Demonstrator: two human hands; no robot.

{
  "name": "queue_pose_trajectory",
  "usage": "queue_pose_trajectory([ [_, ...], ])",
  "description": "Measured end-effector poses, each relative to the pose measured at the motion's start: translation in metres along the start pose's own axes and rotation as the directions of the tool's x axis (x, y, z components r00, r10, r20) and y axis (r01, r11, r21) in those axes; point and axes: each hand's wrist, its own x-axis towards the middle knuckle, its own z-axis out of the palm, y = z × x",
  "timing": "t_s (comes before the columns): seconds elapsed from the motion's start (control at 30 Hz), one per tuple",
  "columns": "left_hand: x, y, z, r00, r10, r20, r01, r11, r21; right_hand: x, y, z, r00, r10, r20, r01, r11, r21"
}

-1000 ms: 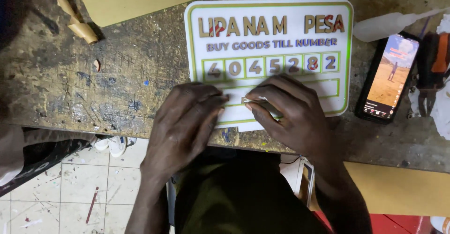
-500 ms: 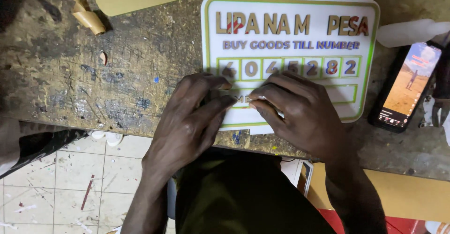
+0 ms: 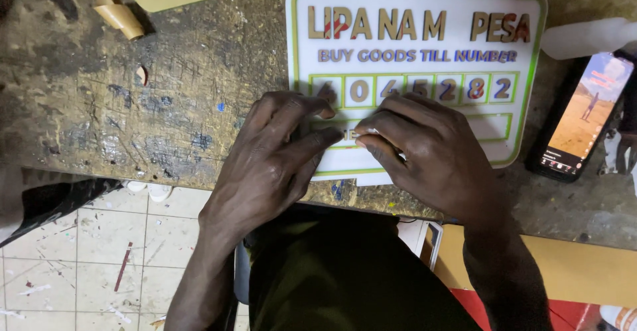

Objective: Applying small letters to a sign board using glue

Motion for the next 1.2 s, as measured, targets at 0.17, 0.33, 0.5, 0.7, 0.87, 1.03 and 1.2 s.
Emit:
queue_pose_trajectory([
  [0.17,-0.003,-0.003,0.002,1.000,0.015,0.022,-0.016,0.999,0.049,0.001,-0.001,-0.001,1.000,-0.017,0.002,0.017,1.000,-0.011],
  [0.33,-0.003,-0.004,0.002,0.999,0.017,0.037,-0.020,0.998,0.064,0.000,0.000,-0.001,1.000,-0.005,0.013,0.005,1.000,-0.020],
  [0.5,-0.008,-0.009,0.007,0.996,0.025,0.082,-0.037,0.989,0.146,0.000,-0.001,0.000,1.000,0.011,0.001,-0.011,1.000,0.003],
  [0.7,-0.007,-0.008,0.010,0.992,0.057,0.112,-0.085,0.962,0.260,0.000,-0.002,0.000,1.000,0.019,0.011,-0.019,1.000,-0.009],
  [0.87,-0.005,-0.005,0.009,0.988,0.068,0.137,-0.107,0.948,0.298,-0.003,0.002,0.003,1.000,0.019,0.010,-0.019,0.999,-0.036],
  [1.03,-0.006,-0.007,0.010,0.983,0.067,0.169,-0.117,0.944,0.308,-0.002,0.001,0.001,1.000,-0.002,-0.005,0.002,1.000,-0.027],
  [1.2,-0.005,-0.005,0.010,0.984,0.071,0.164,-0.123,0.933,0.337,-0.003,0.001,0.002,1.000,0.003,-0.013,-0.003,1.000,0.014],
])
